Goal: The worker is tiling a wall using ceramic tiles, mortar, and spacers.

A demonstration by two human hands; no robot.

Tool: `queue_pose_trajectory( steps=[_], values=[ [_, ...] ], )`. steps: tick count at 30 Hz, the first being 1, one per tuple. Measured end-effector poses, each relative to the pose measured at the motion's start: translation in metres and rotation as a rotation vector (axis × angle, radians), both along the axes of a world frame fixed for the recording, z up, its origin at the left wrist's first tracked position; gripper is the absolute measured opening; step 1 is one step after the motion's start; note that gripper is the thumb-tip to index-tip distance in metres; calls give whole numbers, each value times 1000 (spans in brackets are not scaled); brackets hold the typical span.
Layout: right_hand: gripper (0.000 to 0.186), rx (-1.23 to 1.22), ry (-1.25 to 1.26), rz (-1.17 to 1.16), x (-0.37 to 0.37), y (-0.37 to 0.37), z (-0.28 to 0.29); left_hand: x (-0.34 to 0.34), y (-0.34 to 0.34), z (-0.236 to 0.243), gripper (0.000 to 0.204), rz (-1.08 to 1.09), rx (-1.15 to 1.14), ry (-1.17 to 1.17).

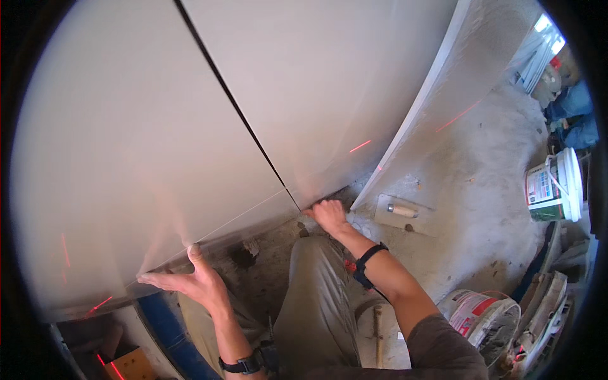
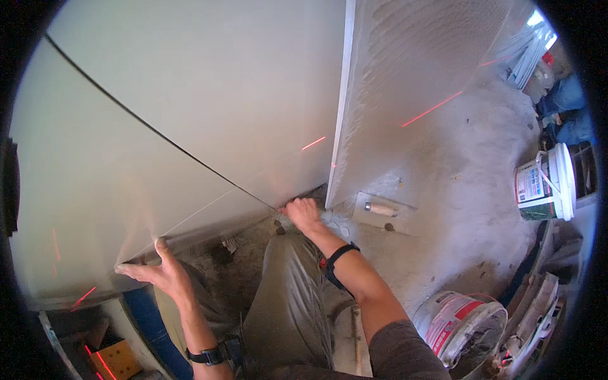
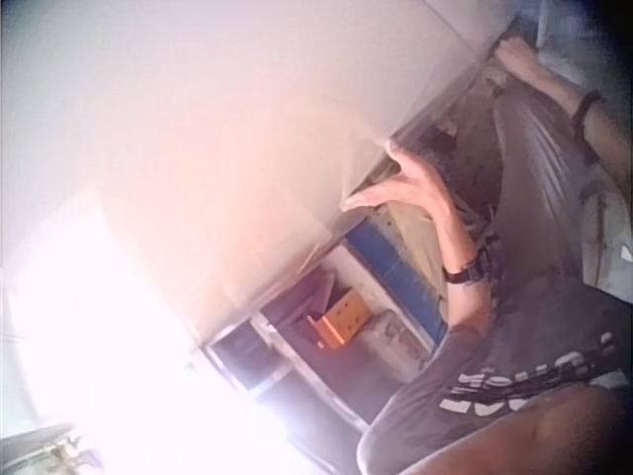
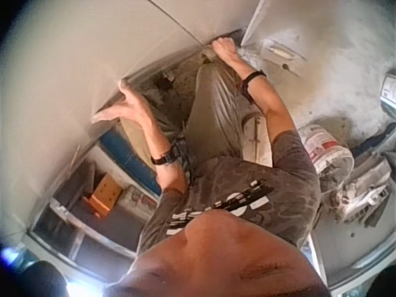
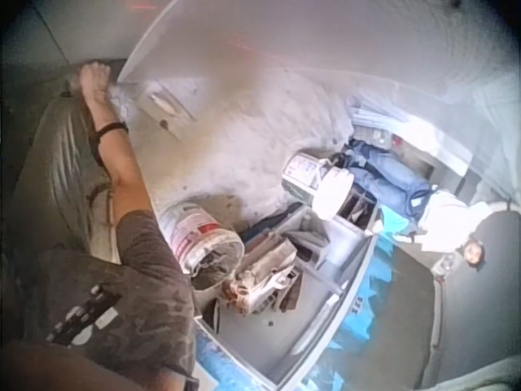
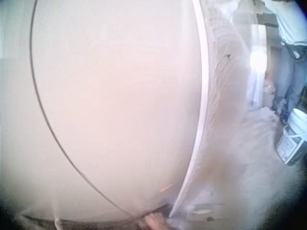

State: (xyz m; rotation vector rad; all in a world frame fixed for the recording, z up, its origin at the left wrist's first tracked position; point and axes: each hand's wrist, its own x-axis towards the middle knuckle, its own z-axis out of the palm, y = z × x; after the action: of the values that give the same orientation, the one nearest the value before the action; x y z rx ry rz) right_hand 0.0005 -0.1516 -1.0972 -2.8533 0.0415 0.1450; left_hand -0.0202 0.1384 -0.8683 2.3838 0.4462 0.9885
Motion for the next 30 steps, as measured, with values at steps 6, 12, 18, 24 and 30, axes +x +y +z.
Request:
queue_pose_trajectory(
  steps=[6, 12, 18, 24, 30],
  values=[
    [54, 12, -129, 10, 3, 8, -34, -1, 5, 0, 122, -24, -26, 27],
    [43, -29, -4, 33, 2, 7, -33, 1, 11, -6, 123, -14, 21, 33],
    [44, 38, -44, -37, -3, 13, -34, -2, 18, -4, 123, 59, 87, 135],
    [37, 141, 46, 71, -3, 20, 1, -5, -2, 15, 119, -54, -244, 93],
    [31, 216, -50, 261, -2, 41, 43, 5, -9, 10, 123, -75, -278, 103]
  ],
)
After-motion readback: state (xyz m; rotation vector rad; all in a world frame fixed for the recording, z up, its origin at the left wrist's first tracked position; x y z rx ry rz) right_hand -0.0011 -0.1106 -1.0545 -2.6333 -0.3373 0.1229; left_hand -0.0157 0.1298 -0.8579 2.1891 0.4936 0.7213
